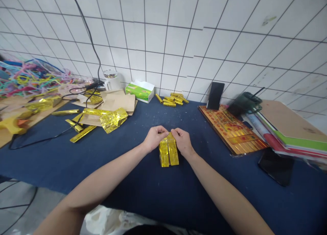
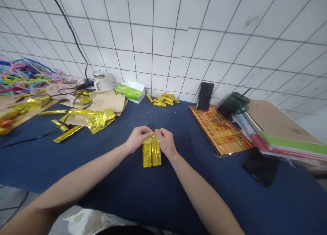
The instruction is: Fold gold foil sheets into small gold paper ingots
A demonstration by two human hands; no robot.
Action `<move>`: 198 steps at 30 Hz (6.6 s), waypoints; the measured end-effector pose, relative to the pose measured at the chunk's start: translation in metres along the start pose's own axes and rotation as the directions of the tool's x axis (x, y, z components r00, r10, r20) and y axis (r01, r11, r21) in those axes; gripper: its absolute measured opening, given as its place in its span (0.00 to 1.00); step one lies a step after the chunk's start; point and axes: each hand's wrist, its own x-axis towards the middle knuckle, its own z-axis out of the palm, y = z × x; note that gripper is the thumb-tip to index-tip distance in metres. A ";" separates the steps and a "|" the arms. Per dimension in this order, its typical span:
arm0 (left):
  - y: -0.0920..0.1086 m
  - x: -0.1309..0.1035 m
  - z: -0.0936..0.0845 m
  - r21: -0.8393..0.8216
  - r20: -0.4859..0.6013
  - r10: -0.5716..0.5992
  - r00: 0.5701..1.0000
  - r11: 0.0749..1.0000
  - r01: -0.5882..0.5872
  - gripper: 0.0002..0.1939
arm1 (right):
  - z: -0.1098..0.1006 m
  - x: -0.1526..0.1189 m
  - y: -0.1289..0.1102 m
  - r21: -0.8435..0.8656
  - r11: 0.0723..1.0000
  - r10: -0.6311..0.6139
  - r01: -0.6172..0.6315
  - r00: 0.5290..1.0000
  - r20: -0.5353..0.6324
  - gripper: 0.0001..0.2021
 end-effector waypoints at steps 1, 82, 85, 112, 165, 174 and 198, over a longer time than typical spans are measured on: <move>0.000 0.000 -0.001 -0.002 0.003 -0.008 1.000 1.000 0.008 0.09 | -0.001 0.000 0.001 -0.011 1.000 -0.006 0.006 1.000 -0.015 0.16; -0.006 0.009 -0.025 0.795 0.504 0.075 0.860 0.348 -0.496 0.21 | -0.035 -0.024 -0.016 -0.690 0.301 -0.287 0.658 0.753 0.592 0.10; -0.001 0.008 -0.028 0.781 0.541 0.059 0.839 0.335 -0.527 0.22 | -0.036 -0.024 -0.018 -0.689 0.308 -0.276 0.656 0.754 0.596 0.10; -0.003 0.002 -0.029 0.826 0.515 0.052 0.855 0.234 -0.512 0.27 | -0.034 -0.016 -0.006 -0.831 0.331 0.055 0.448 0.870 0.491 0.36; -0.006 0.007 -0.021 0.875 0.418 0.033 0.908 0.254 -0.412 0.27 | -0.048 0.013 -0.011 -0.877 0.340 0.025 0.339 0.929 0.369 0.26; -0.008 0.006 -0.021 0.877 0.426 0.020 0.905 0.236 -0.418 0.31 | -0.040 0.012 -0.002 -0.828 0.358 0.012 0.431 0.885 0.465 0.22; -0.005 0.010 -0.035 0.858 0.470 -0.046 0.882 0.259 -0.444 0.30 | -0.044 0.008 -0.003 -0.842 0.295 -0.016 0.452 0.883 0.469 0.21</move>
